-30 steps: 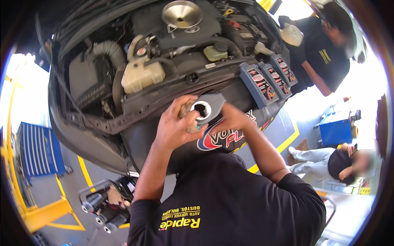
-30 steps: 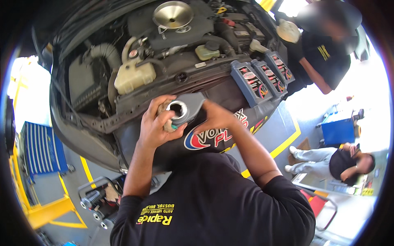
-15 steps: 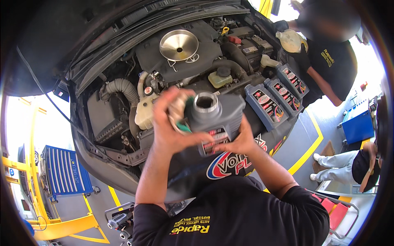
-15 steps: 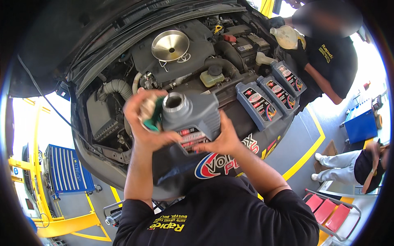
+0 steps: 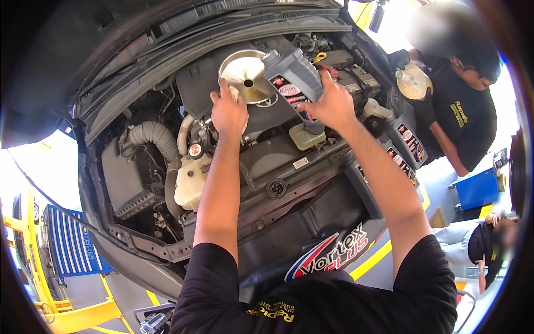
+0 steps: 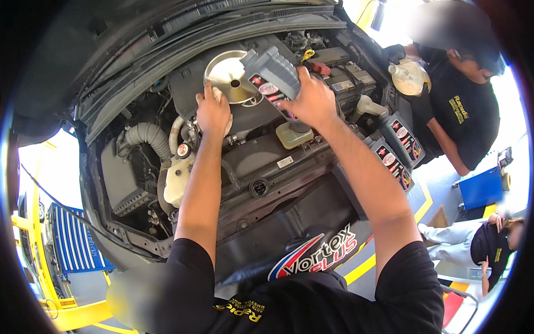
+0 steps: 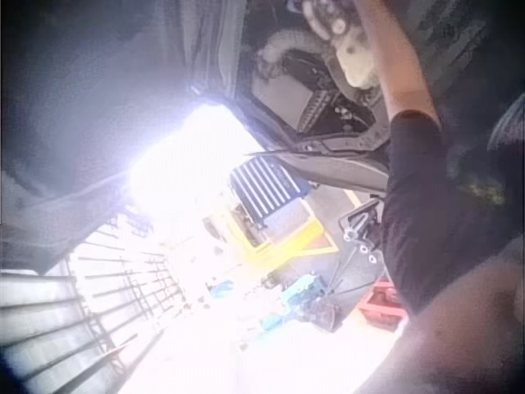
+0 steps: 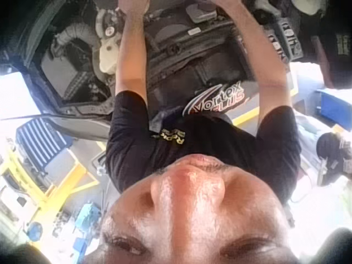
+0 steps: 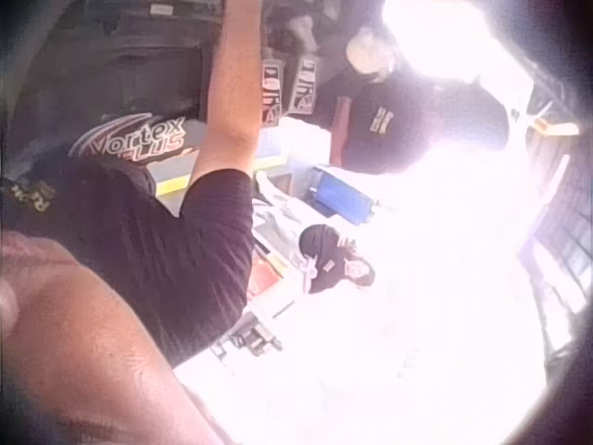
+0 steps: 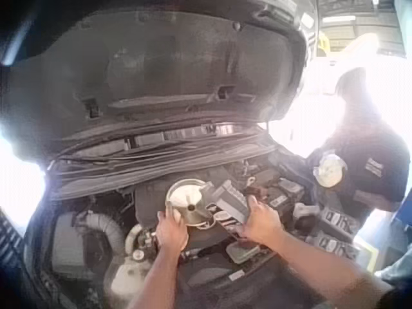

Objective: The person pours engine oil from multiple bottles into a car engine using a funnel. They repeatedly pick up bottles, pour the oil, and place the empty bottles on a nearby cart.

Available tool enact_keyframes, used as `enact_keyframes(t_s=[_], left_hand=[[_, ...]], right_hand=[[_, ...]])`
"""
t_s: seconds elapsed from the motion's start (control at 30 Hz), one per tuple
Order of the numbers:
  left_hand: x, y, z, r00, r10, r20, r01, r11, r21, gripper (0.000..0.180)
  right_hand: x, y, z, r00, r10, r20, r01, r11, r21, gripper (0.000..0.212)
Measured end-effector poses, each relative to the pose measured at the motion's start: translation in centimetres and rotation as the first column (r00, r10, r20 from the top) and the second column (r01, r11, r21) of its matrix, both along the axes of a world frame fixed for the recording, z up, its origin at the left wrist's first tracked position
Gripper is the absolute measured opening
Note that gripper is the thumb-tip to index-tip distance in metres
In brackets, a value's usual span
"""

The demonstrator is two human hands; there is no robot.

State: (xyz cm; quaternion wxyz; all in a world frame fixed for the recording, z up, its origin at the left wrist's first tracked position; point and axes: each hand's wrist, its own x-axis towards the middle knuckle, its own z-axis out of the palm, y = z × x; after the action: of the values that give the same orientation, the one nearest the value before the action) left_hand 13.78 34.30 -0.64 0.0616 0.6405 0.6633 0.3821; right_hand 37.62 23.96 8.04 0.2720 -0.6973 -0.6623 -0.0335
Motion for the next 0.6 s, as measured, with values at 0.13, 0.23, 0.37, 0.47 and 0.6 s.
enact_keyframes(t_s=[0.13, 0.23, 0.37, 0.47, 0.6], left_hand=[[0.6, 1.9, 0.3, 0.999, -0.009, -0.036, 0.010, 0.999, 0.041, 0.059], [0.8, 3.2, 0.4, 1.000, -0.022, 0.014, 0.021, 0.997, 0.071, 0.059], [0.9, 4.2, 0.0, 0.996, -0.002, 0.092, -0.005, 0.998, 0.070, 0.055], [1.0, 4.3, -0.7, 0.992, -0.009, 0.122, -0.004, 0.994, 0.105, 0.057], [0.8, 4.5, -1.0, 0.986, -0.013, 0.165, -0.004, 0.994, 0.107, 0.054]], right_hand=[[-0.4, 3.1, 1.0, 0.981, -0.013, 0.196, 0.030, 0.996, -0.080, 0.077], [-1.2, 4.7, 3.3, 0.961, 0.017, 0.275, 0.065, 0.957, -0.284, 0.089], [-1.4, 6.0, 4.1, 0.908, 0.047, 0.416, 0.058, 0.970, -0.236, 0.084], [-1.7, 6.3, 5.0, 0.888, 0.068, 0.455, 0.051, 0.968, -0.245, 0.082], [-2.2, 6.5, 5.8, 0.866, 0.090, 0.492, 0.058, 0.959, -0.276, 0.080]])
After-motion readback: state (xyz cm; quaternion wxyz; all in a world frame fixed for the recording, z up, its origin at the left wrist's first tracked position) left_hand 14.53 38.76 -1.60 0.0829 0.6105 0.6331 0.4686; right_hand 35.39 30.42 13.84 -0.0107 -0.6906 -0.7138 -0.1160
